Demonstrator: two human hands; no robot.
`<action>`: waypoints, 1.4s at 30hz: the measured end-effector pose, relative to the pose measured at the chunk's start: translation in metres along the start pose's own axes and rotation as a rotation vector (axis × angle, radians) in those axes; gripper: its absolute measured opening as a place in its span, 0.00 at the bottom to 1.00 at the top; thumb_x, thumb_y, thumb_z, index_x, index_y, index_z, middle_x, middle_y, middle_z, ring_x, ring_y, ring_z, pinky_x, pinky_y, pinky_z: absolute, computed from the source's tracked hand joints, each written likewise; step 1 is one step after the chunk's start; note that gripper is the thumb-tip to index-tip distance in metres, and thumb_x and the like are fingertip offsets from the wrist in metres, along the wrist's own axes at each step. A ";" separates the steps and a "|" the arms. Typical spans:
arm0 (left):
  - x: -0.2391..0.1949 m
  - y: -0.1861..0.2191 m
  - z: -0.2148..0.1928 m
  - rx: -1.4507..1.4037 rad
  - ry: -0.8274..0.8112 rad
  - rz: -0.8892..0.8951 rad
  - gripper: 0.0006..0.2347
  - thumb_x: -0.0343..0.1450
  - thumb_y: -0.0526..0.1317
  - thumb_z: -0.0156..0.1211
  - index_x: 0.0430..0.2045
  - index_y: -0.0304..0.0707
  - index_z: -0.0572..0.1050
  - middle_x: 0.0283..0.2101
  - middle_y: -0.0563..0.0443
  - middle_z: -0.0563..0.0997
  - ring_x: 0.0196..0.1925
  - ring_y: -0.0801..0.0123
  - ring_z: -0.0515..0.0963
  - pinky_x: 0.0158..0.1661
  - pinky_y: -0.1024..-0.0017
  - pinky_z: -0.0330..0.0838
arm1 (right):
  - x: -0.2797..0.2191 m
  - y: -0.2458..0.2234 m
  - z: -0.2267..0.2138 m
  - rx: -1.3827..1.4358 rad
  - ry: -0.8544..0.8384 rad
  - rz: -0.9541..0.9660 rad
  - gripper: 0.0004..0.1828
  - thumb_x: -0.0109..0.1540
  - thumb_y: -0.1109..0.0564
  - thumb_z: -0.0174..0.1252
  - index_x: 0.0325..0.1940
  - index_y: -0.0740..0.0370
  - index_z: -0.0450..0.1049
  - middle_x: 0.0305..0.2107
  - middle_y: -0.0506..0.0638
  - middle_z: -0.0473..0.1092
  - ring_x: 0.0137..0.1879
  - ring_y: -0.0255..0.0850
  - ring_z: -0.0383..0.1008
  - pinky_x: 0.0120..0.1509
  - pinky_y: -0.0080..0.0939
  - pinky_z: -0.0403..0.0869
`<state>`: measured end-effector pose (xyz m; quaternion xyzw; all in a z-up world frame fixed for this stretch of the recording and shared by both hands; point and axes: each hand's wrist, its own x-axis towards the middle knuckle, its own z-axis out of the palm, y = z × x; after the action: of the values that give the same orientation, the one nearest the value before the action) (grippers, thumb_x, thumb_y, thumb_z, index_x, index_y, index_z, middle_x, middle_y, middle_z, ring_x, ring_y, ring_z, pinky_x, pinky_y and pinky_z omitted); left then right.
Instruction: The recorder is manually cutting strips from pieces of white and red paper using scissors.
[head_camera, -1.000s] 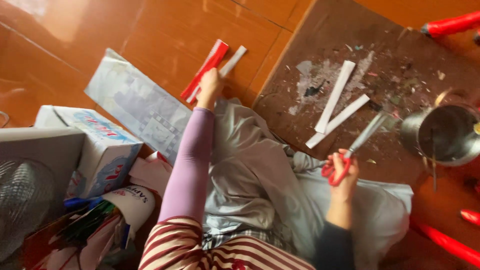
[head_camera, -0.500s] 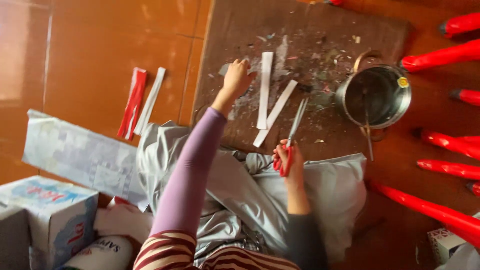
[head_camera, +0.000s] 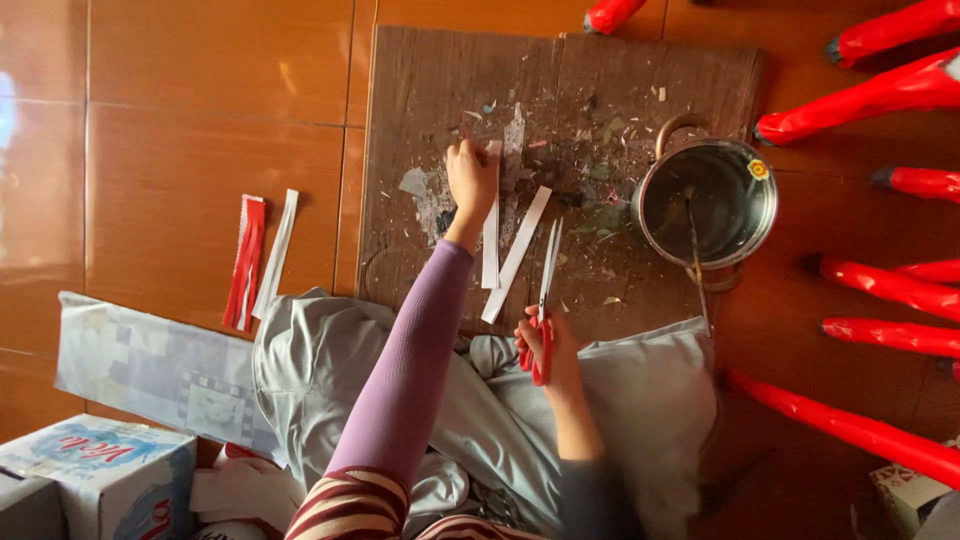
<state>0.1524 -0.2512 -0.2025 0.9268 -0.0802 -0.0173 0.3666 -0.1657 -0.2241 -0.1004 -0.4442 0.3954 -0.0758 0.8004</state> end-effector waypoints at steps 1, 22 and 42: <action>0.000 -0.004 -0.001 -0.061 -0.008 0.010 0.10 0.63 0.39 0.73 0.28 0.35 0.77 0.37 0.42 0.78 0.41 0.54 0.78 0.43 0.61 0.74 | -0.001 0.001 0.001 -0.006 -0.016 -0.019 0.17 0.63 0.57 0.63 0.54 0.60 0.69 0.31 0.49 0.72 0.33 0.35 0.74 0.37 0.36 0.74; -0.159 -0.009 -0.327 -1.644 -0.961 -0.239 0.05 0.79 0.37 0.50 0.45 0.36 0.70 0.38 0.50 0.77 0.39 0.68 0.79 0.45 0.69 0.75 | -0.189 -0.091 0.078 -0.127 -0.746 -0.005 0.35 0.65 0.33 0.60 0.59 0.65 0.65 0.41 0.50 0.72 0.44 0.36 0.71 0.45 0.35 0.69; -0.166 -0.014 -0.364 -1.697 -0.958 0.112 0.06 0.81 0.41 0.54 0.45 0.41 0.67 0.36 0.63 0.65 0.34 0.82 0.62 0.36 0.80 0.58 | -0.211 -0.097 0.134 -0.367 -0.610 0.008 0.41 0.60 0.28 0.62 0.59 0.64 0.64 0.39 0.49 0.70 0.42 0.35 0.70 0.44 0.35 0.70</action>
<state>0.0235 0.0325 0.0493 0.2443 -0.2256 -0.4265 0.8411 -0.1922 -0.0947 0.1328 -0.5811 0.1469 0.1355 0.7889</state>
